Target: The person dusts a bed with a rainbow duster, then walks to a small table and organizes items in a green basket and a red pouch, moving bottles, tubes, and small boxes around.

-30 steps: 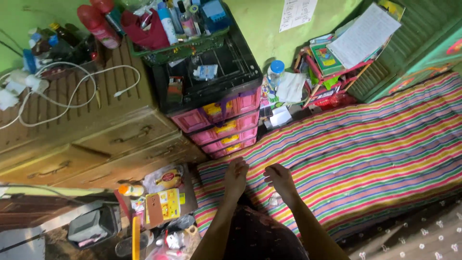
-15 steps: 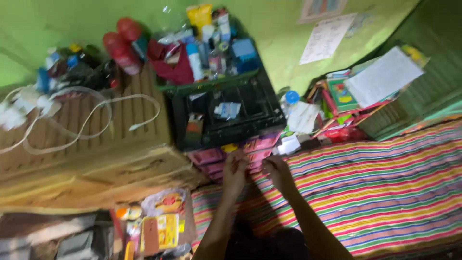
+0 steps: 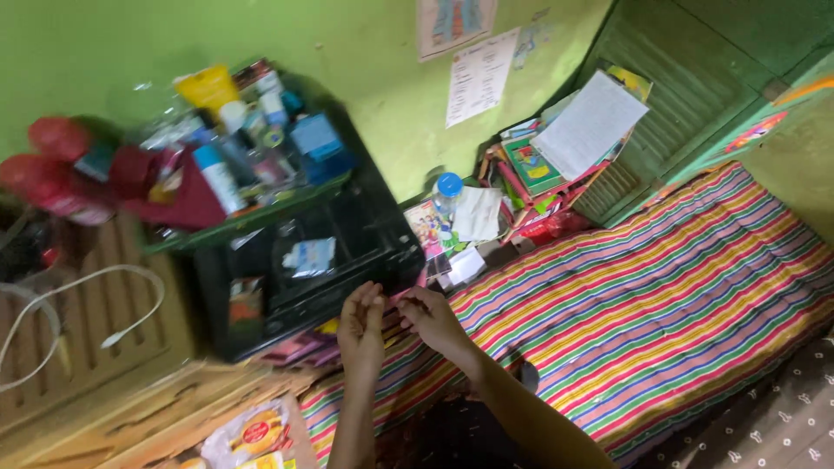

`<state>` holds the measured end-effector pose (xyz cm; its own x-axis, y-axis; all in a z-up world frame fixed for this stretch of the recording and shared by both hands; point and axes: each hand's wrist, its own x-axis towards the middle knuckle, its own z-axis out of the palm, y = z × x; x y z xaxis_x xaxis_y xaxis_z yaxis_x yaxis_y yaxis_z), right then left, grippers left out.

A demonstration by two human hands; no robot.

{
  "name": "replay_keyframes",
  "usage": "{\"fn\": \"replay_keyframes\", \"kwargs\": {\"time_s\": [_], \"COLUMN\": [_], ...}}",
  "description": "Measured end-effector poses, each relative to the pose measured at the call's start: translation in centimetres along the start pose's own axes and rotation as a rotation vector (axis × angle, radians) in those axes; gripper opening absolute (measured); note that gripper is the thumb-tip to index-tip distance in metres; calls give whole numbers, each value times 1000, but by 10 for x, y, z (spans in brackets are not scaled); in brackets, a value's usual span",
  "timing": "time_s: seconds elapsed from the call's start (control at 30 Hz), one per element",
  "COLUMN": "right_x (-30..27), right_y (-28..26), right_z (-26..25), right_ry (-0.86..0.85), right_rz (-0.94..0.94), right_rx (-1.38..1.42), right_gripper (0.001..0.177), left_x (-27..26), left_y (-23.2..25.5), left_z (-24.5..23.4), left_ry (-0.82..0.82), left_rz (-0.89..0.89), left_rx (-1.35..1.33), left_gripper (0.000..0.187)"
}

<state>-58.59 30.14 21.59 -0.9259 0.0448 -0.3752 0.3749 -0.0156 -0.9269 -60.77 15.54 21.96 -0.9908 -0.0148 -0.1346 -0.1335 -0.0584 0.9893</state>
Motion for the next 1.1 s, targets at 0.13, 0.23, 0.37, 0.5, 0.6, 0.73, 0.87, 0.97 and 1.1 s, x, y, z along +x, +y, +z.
{"fn": "replay_keyframes", "kwargs": {"time_s": [0.13, 0.23, 0.37, 0.5, 0.6, 0.73, 0.87, 0.97, 1.1], "right_x": [10, 18, 8, 5, 6, 23, 49, 72, 96], "right_y": [27, 50, 43, 45, 40, 42, 54, 69, 83], "right_z": [-62, -123, -209, -290, -334, -370, -400, -430, -468], "right_ry": [51, 138, 302, 359, 389, 418, 414, 408, 429], "right_rz": [2, -4, 91, 71, 24, 53, 45, 106, 157], "right_rx": [47, 103, 100, 115, 47, 145, 137, 101, 114], "right_gripper": [25, 25, 26, 26, 27, 28, 28, 27, 26], "left_x": [12, 22, 27, 25, 24, 41, 69, 92, 120], "left_y": [-15, -38, -69, -74, -75, -101, -127, -149, -177], "left_z": [59, 119, 209, 288, 329, 366, 397, 424, 453], "left_ry": [-75, -159, -261, -346, -360, -429, -421, -426, -404], "left_rz": [-20, -4, -1, -8, -83, -24, -30, -61, -24], "left_rx": [-21, -28, -106, -146, -124, -174, -175, -163, -185], "left_gripper": [34, 29, 27, 22, 30, 29, 32, 32, 35]}}
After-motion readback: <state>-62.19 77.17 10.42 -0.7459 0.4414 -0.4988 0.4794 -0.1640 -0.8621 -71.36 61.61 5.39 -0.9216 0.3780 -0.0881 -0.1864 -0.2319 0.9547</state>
